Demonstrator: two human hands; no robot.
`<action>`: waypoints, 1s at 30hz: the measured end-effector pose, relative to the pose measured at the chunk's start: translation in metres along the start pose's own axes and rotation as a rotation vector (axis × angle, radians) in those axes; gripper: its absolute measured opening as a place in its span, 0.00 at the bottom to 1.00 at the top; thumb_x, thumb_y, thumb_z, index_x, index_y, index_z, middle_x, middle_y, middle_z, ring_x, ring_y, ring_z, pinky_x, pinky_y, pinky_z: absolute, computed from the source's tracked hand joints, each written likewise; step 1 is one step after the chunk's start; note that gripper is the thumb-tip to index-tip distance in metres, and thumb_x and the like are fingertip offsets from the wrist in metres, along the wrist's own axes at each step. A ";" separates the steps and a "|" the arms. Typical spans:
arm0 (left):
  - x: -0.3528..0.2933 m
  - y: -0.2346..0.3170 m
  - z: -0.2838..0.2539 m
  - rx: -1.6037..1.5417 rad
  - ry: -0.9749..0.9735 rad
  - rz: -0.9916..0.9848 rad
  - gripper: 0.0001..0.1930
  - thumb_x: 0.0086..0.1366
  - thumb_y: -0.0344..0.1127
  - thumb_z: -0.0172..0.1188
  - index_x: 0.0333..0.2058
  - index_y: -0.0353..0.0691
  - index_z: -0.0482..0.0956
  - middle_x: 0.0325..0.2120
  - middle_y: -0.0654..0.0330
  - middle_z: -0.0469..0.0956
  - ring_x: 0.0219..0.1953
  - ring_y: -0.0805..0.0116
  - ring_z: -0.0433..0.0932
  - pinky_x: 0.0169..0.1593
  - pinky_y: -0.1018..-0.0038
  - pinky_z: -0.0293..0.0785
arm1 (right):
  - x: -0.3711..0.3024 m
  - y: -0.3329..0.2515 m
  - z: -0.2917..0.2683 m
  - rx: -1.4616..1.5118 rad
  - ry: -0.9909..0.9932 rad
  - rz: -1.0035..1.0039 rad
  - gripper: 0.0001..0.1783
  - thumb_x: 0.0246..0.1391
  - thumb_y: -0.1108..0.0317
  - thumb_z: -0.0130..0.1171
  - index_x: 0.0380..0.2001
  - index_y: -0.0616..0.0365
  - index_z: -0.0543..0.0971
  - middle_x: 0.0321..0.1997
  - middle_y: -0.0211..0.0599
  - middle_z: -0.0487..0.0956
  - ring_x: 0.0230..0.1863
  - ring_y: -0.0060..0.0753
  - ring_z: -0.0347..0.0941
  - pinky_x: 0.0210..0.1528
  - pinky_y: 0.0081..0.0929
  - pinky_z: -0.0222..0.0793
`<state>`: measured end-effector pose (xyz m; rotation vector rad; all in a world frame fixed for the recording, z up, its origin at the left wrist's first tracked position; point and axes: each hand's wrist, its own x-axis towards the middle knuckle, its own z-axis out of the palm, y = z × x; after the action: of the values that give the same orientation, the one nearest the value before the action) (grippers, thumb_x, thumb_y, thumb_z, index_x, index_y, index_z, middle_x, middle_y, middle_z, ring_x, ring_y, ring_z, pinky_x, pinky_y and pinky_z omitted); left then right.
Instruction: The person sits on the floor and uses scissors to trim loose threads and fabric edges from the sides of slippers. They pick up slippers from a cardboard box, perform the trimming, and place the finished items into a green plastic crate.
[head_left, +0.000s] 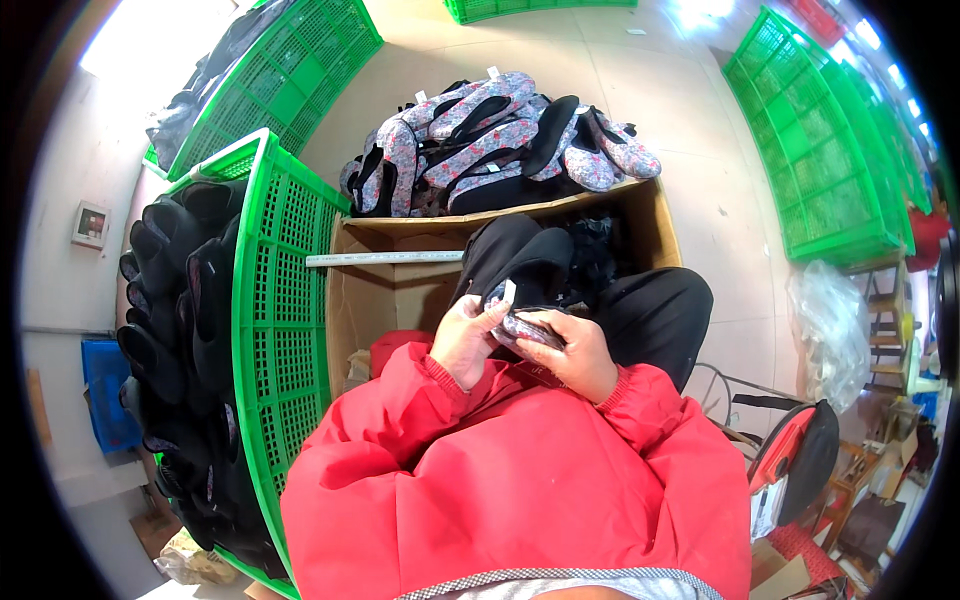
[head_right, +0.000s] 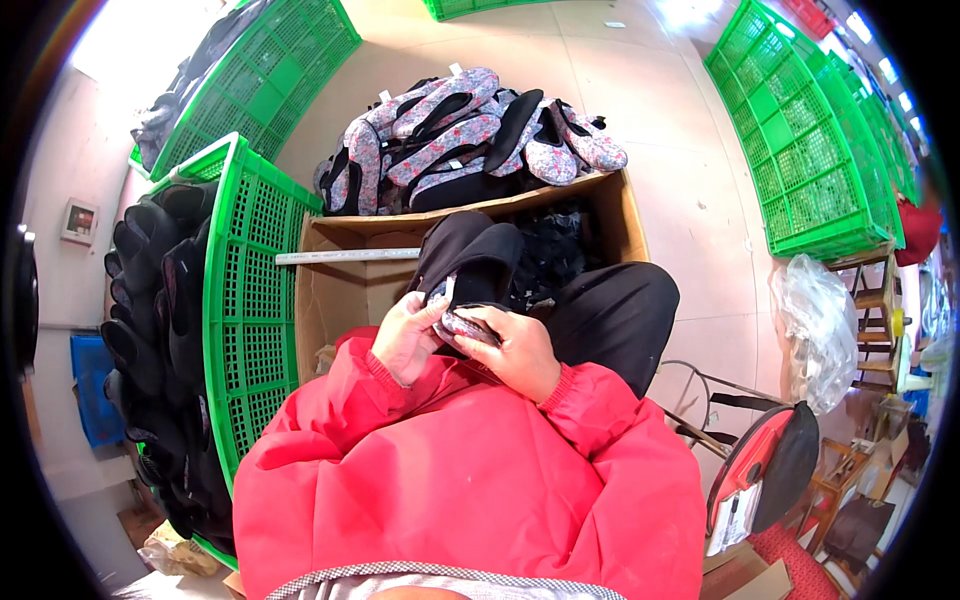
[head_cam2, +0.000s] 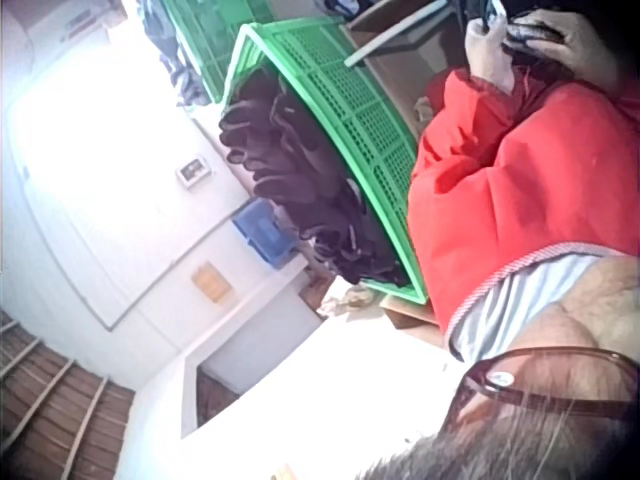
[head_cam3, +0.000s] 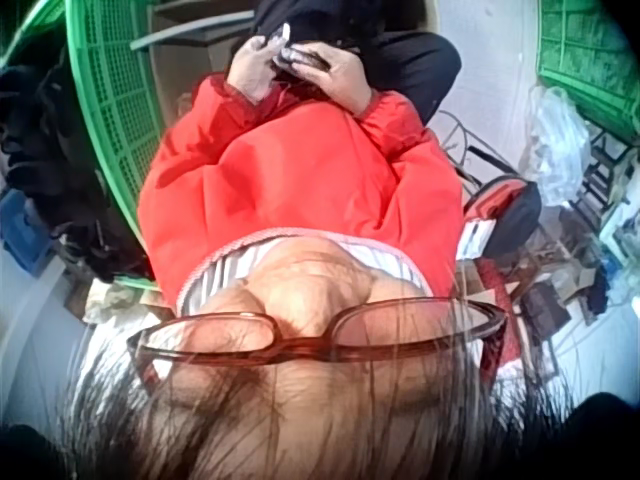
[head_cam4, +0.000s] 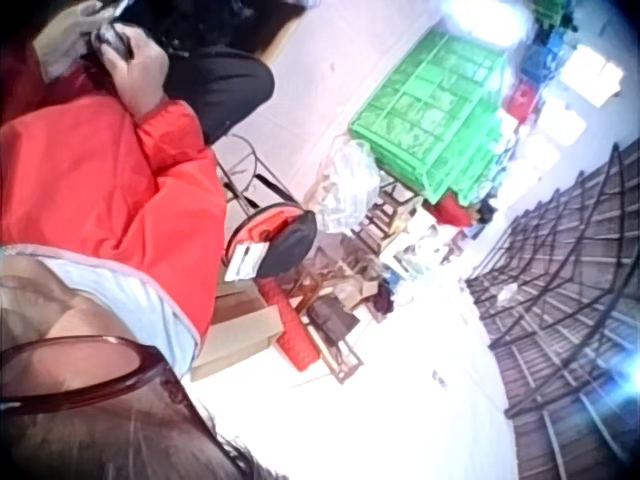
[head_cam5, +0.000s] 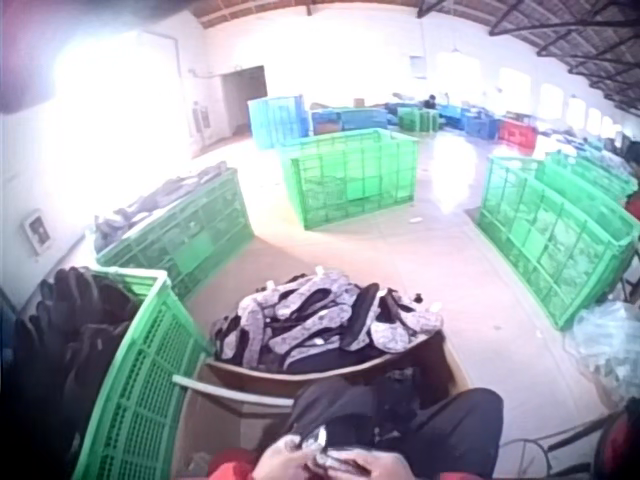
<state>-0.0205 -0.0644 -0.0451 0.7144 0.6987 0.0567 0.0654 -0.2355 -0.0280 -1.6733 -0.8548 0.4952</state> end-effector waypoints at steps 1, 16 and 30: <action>0.001 0.001 -0.002 0.037 0.060 0.040 0.07 0.66 0.30 0.62 0.37 0.38 0.71 0.31 0.62 0.76 0.32 0.71 0.77 0.40 0.71 0.77 | 0.004 0.002 0.004 -0.002 -0.021 0.034 0.17 0.53 0.66 0.66 0.46 0.58 0.79 0.40 0.45 0.83 0.39 0.41 0.82 0.40 0.29 0.76; 0.022 0.011 0.009 1.346 0.289 1.054 0.07 0.58 0.31 0.63 0.29 0.37 0.74 0.25 0.48 0.74 0.28 0.44 0.74 0.31 0.57 0.70 | 0.069 0.028 0.020 -0.291 0.017 0.086 0.14 0.53 0.60 0.61 0.34 0.60 0.76 0.29 0.56 0.79 0.34 0.62 0.76 0.34 0.50 0.70; 0.027 -0.011 -0.013 0.134 0.057 0.347 0.04 0.71 0.29 0.54 0.39 0.35 0.71 0.37 0.58 0.78 0.37 0.72 0.77 0.42 0.73 0.76 | 0.123 0.048 0.021 0.628 -0.056 0.535 0.08 0.56 0.71 0.61 0.36 0.66 0.79 0.31 0.37 0.82 0.29 0.25 0.78 0.33 0.26 0.73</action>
<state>-0.0096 -0.0577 -0.0743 0.9608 0.6302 0.3516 0.1439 -0.1340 -0.0654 -1.2806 -0.2231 1.0588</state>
